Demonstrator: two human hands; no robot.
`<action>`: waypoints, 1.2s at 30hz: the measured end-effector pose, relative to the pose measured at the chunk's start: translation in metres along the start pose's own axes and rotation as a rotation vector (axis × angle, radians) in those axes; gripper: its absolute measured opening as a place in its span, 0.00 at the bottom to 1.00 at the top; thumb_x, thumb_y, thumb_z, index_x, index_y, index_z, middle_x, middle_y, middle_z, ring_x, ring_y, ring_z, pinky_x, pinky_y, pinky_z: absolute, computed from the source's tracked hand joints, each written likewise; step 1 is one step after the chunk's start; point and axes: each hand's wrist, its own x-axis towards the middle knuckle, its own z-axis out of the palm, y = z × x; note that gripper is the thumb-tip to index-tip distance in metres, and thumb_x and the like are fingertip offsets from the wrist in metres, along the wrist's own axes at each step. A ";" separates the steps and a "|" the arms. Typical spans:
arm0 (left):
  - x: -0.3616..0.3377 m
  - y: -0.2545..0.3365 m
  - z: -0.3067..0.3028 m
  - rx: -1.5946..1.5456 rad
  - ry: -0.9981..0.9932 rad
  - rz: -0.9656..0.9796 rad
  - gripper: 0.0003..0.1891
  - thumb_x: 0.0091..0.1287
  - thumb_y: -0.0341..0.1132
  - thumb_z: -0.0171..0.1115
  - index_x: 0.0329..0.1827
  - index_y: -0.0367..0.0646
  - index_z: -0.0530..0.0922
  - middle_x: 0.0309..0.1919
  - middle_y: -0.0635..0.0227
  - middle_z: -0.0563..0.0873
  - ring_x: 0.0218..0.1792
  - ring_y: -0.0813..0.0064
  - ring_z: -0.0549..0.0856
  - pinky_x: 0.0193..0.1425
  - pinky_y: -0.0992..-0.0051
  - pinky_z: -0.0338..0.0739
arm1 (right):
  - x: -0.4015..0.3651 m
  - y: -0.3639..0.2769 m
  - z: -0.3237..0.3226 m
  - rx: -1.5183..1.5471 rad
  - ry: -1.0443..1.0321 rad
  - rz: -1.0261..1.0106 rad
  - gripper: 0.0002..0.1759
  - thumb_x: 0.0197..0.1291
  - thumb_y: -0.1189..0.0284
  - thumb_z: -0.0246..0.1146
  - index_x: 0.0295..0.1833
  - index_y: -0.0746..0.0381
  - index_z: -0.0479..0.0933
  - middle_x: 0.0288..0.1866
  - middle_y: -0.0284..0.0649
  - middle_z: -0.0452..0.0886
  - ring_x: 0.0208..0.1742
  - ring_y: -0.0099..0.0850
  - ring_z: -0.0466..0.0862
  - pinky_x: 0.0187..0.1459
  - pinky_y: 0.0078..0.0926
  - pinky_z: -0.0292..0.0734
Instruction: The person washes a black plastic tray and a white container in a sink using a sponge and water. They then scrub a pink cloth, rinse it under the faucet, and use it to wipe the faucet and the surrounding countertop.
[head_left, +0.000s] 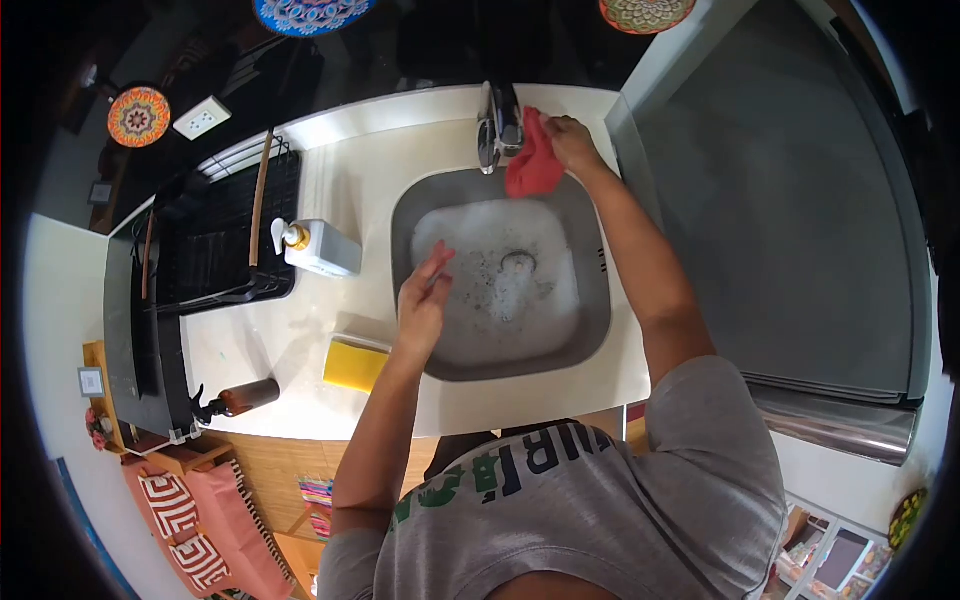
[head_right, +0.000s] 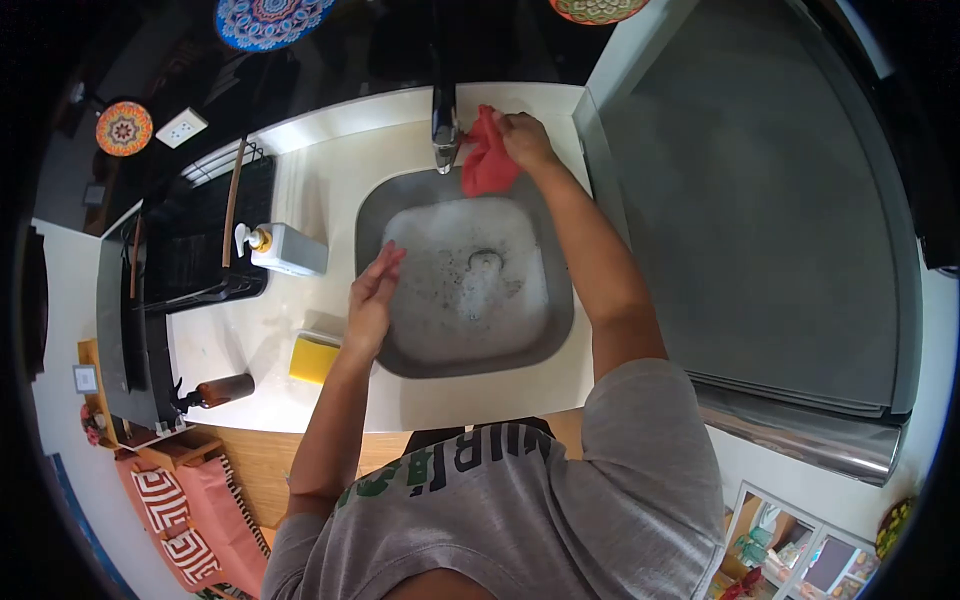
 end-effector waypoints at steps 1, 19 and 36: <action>0.013 -0.003 0.008 0.056 -0.015 -0.041 0.29 0.60 0.24 0.55 0.67 0.44 0.61 0.59 0.57 0.72 0.58 0.72 0.72 0.57 0.76 0.69 | -0.016 -0.021 -0.008 -0.077 -0.029 -0.012 0.24 0.64 0.54 0.47 0.44 0.64 0.77 0.37 0.51 0.80 0.41 0.51 0.78 0.44 0.38 0.72; 0.058 0.111 0.035 0.143 -0.213 0.184 0.31 0.54 0.23 0.63 0.63 0.43 0.68 0.43 0.68 0.79 0.41 0.84 0.75 0.47 0.85 0.68 | -0.111 -0.090 -0.116 0.711 -0.035 0.012 0.13 0.54 0.68 0.65 0.25 0.62 0.70 0.24 0.25 0.68 0.27 0.15 0.66 0.29 0.15 0.64; 0.282 0.061 0.001 0.973 0.326 0.693 0.05 0.52 0.30 0.63 0.24 0.39 0.77 0.26 0.57 0.82 0.31 0.54 0.82 0.34 0.65 0.76 | 0.044 -0.017 -0.002 0.317 0.229 -0.238 0.10 0.57 0.68 0.59 0.43 0.59 0.79 0.37 0.44 0.82 0.39 0.33 0.82 0.43 0.28 0.75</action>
